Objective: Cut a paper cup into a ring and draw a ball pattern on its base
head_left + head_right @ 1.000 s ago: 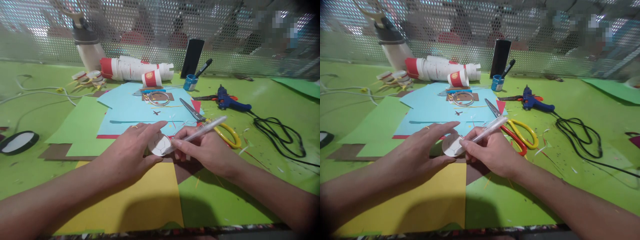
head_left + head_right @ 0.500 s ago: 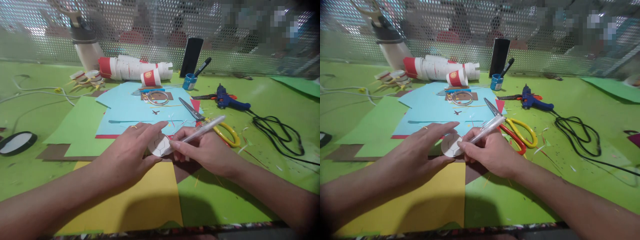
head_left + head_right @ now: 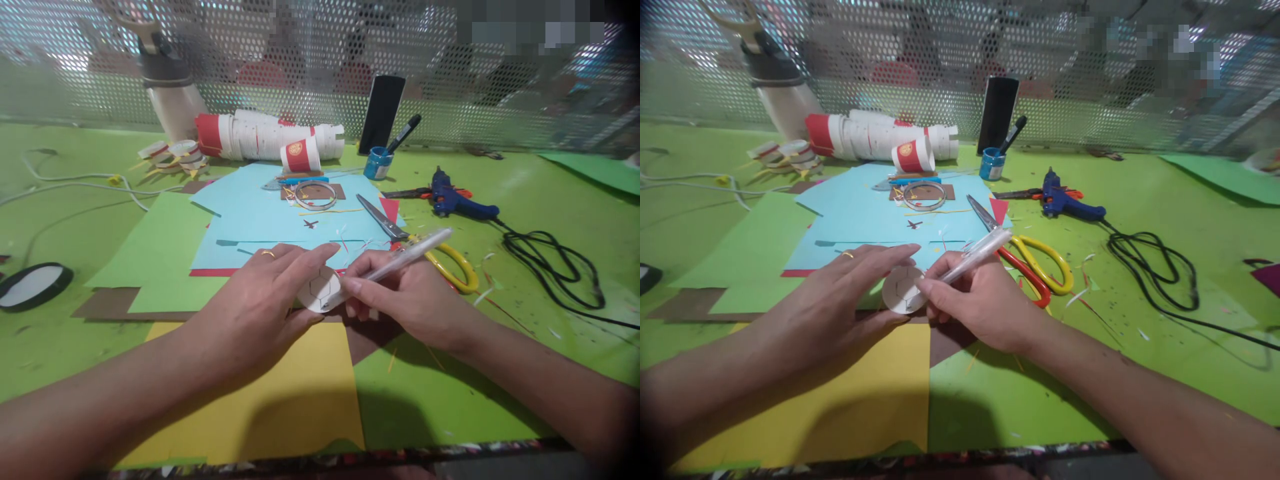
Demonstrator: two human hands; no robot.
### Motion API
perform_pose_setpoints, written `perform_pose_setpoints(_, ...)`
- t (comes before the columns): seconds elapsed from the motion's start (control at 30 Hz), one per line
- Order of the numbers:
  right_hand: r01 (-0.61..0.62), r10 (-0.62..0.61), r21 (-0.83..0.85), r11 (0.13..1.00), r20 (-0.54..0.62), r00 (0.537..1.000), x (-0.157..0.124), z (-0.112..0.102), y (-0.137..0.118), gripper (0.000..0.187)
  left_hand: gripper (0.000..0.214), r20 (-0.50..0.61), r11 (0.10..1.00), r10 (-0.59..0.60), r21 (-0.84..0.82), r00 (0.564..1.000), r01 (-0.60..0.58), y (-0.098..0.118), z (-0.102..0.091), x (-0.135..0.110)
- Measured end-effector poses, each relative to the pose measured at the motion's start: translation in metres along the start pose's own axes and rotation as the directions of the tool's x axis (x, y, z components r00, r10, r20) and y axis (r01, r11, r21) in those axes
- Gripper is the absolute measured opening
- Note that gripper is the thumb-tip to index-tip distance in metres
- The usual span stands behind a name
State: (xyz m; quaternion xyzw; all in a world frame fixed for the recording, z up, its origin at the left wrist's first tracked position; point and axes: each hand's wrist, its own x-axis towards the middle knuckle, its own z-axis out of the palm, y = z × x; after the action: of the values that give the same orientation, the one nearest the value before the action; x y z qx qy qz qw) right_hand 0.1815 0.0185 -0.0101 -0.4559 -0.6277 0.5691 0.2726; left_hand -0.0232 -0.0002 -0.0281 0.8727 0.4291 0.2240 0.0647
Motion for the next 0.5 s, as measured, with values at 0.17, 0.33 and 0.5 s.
perform_pose_setpoints(0.17, 0.017, -0.017, 0.002, 1.0, -0.038, 0.999, 0.0013, 0.0005, 0.0004, 0.013, 0.054, -0.013, 1.0, 0.007, -0.012, 1.0, -0.007, 0.0, 0.0, 0.0003)
perform_pose_setpoints(0.33, 0.009, -0.009, -0.002, 1.0, -0.019, 1.0, 0.0009, 0.0014, 0.0002, 0.012, 0.057, 0.0, 1.0, 0.006, 0.001, 1.0, -0.006, -0.0007, 0.0, 0.0003)
perform_pose_setpoints(0.5, -0.012, 0.012, -0.02, 1.0, -0.01, 1.0, -0.0008, 0.0022, 0.0006, 0.012, 0.06, 0.013, 1.0, -0.008, 0.0, 1.0, 0.008, -0.0007, -0.0002, 0.0005)
